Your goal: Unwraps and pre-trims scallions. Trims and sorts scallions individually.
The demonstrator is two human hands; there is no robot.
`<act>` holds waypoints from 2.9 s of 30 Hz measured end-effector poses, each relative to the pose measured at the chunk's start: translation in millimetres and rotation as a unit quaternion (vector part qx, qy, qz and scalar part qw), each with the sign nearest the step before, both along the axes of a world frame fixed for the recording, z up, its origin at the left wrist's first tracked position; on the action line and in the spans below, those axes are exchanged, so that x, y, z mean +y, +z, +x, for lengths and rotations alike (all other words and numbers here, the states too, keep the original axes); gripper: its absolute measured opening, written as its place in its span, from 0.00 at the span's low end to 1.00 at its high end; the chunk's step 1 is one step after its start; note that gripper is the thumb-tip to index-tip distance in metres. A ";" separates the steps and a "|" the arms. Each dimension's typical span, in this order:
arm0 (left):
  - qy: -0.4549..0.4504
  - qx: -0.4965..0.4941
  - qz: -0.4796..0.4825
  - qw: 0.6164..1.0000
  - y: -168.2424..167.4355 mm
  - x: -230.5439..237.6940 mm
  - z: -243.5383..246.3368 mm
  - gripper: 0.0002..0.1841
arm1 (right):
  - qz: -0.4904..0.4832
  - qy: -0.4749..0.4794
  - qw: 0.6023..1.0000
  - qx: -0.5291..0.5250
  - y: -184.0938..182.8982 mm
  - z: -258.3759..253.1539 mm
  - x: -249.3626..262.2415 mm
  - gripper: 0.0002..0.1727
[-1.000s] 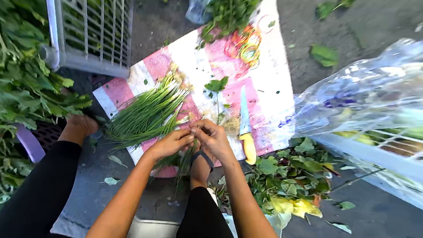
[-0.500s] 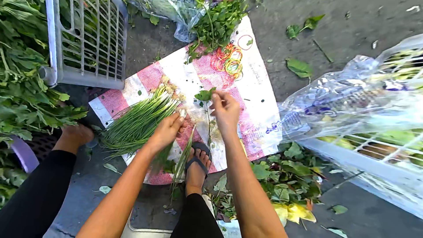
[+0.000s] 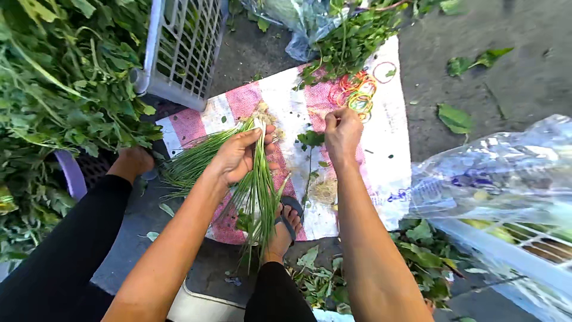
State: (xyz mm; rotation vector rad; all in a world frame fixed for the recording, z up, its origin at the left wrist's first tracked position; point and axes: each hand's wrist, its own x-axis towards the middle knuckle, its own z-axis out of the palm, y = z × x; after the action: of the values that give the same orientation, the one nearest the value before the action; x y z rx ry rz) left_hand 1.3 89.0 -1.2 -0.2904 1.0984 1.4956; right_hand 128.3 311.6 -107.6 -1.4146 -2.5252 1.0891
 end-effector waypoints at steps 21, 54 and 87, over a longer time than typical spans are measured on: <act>-0.073 0.500 0.082 0.859 239.2 -122.1 99.4 0.08 | -0.241 0.008 0.876 0.418 335.7 81.4 -225.4 0.12; -0.190 0.885 -0.032 0.424 289.4 -160.6 149.5 0.13 | -0.040 0.110 0.917 0.382 412.1 148.2 -278.2 0.22; -0.144 0.863 0.093 0.476 282.1 -166.4 127.4 0.15 | -0.093 0.179 0.912 0.357 435.6 131.6 -247.3 0.17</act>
State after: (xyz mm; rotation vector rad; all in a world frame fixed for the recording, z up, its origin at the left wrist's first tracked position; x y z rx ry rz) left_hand 128.7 -77.4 281.0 1.9691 2.2052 1.1866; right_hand 259.9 64.2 328.0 -0.4100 -2.1837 1.5720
